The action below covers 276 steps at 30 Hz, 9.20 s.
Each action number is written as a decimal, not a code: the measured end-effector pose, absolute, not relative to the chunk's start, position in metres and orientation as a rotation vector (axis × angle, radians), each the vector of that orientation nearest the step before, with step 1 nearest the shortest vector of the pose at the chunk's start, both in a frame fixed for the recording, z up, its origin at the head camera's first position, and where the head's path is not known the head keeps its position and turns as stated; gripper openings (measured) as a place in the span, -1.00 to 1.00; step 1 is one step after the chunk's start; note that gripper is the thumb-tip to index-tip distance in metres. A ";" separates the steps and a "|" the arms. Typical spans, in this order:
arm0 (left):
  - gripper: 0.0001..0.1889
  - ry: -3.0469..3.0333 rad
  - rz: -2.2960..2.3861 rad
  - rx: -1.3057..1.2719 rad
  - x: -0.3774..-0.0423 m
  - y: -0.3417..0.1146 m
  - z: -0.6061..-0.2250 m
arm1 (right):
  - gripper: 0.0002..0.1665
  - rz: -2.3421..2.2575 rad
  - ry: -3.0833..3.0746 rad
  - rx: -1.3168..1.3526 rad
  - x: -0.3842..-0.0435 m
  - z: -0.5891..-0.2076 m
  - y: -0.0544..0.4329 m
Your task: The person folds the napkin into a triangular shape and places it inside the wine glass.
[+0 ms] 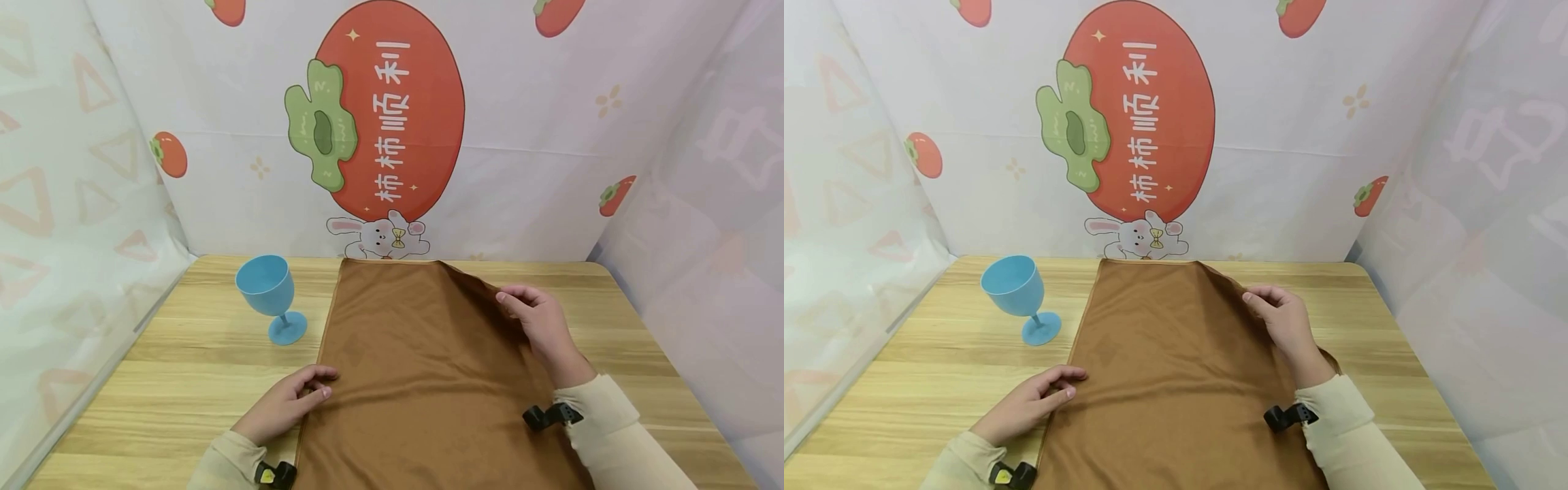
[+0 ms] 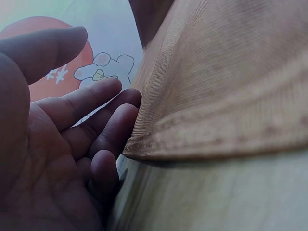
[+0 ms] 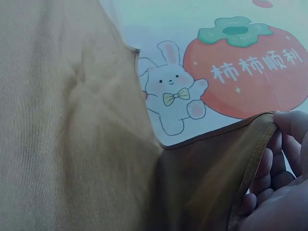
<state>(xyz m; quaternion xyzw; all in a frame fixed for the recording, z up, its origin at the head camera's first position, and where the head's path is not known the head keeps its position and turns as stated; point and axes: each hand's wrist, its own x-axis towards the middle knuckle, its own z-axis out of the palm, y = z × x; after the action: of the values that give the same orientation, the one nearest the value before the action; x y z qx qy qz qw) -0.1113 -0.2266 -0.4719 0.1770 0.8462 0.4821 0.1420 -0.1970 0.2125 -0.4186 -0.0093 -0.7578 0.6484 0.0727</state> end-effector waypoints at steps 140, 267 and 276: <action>-0.66 2.480 1.417 0.535 -0.114 -0.228 -0.479 | -0.84 2.402 -2.123 0.454 -0.105 -0.409 0.112; -0.33 2.418 1.491 0.553 -0.113 -0.230 -0.476 | -0.86 2.474 -2.158 0.933 -0.051 -0.411 0.021; -0.57 2.377 1.519 0.598 -0.115 -0.230 -0.479 | -0.85 2.516 -2.132 0.972 -0.048 -0.413 0.016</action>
<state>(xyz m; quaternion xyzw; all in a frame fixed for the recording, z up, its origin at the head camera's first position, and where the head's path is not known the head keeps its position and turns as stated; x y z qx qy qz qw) -0.1147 -0.2303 -0.4795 0.2056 0.8176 0.5223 0.1285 -0.0484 0.0159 -0.4134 0.2797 -0.6132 0.7238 -0.1478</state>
